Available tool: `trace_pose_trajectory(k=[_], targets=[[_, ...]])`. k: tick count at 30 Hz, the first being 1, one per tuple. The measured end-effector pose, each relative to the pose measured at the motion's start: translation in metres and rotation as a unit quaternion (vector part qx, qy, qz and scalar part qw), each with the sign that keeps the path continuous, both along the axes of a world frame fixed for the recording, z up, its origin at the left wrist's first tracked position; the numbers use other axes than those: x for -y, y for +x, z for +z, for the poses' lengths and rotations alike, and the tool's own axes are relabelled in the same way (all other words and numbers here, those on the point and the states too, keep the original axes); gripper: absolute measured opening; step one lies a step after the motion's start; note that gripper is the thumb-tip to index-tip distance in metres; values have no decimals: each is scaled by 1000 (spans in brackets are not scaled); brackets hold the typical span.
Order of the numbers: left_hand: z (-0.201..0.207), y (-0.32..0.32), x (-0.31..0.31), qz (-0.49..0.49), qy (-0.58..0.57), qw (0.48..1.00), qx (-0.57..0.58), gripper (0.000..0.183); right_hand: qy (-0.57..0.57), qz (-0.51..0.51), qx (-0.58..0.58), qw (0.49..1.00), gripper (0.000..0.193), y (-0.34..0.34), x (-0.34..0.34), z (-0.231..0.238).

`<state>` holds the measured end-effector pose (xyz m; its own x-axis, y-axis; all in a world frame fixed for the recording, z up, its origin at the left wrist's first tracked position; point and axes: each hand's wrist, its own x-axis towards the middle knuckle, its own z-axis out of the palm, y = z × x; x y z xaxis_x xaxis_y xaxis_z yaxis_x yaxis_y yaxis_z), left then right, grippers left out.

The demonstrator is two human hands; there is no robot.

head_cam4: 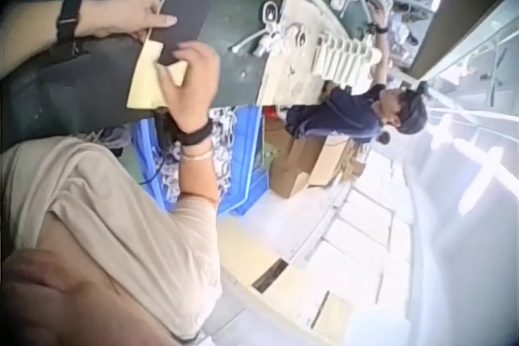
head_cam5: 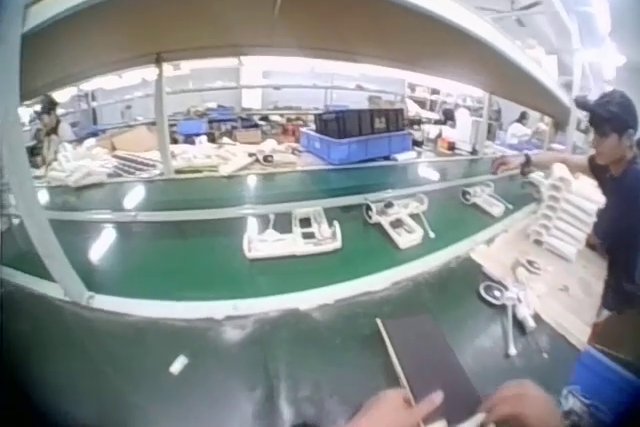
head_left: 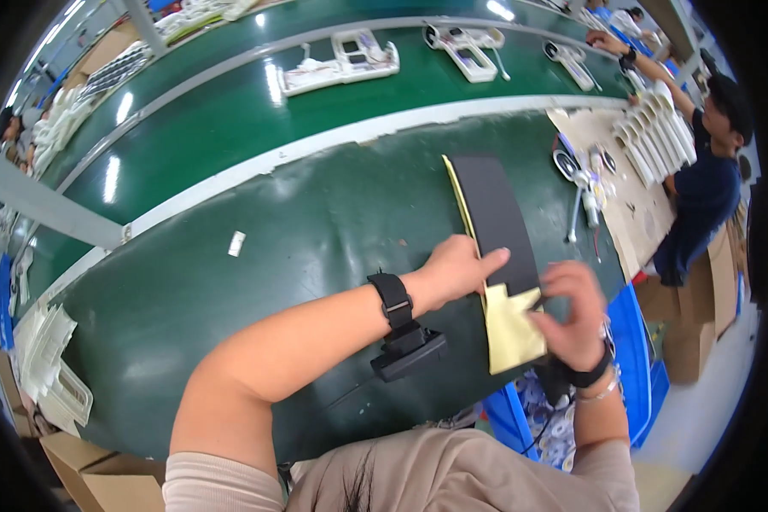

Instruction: Assemble internal components of a handheld device on a factory production line.

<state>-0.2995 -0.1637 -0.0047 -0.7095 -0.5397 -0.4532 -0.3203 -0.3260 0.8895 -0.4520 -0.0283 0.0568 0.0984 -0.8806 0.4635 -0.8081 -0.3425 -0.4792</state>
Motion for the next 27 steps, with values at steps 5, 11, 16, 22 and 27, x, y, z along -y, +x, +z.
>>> trace_pose_trajectory(k=[5,11,16,22,27], targets=[[67,60,90,106,-549,827,67,34,-67,-72,29,995,38,-57,-9,40],[58,144,282,47,-687,638,343,71,-76,-131,43,988,41,-120,-6,83],[34,122,326,-1,-644,657,393,87,-32,-164,-38,985,38,-118,64,132],[31,131,354,-95,-533,729,419,71,-31,-9,-14,999,26,-49,248,117],[34,134,329,-68,-585,707,391,62,82,18,-122,989,28,-24,409,64]])
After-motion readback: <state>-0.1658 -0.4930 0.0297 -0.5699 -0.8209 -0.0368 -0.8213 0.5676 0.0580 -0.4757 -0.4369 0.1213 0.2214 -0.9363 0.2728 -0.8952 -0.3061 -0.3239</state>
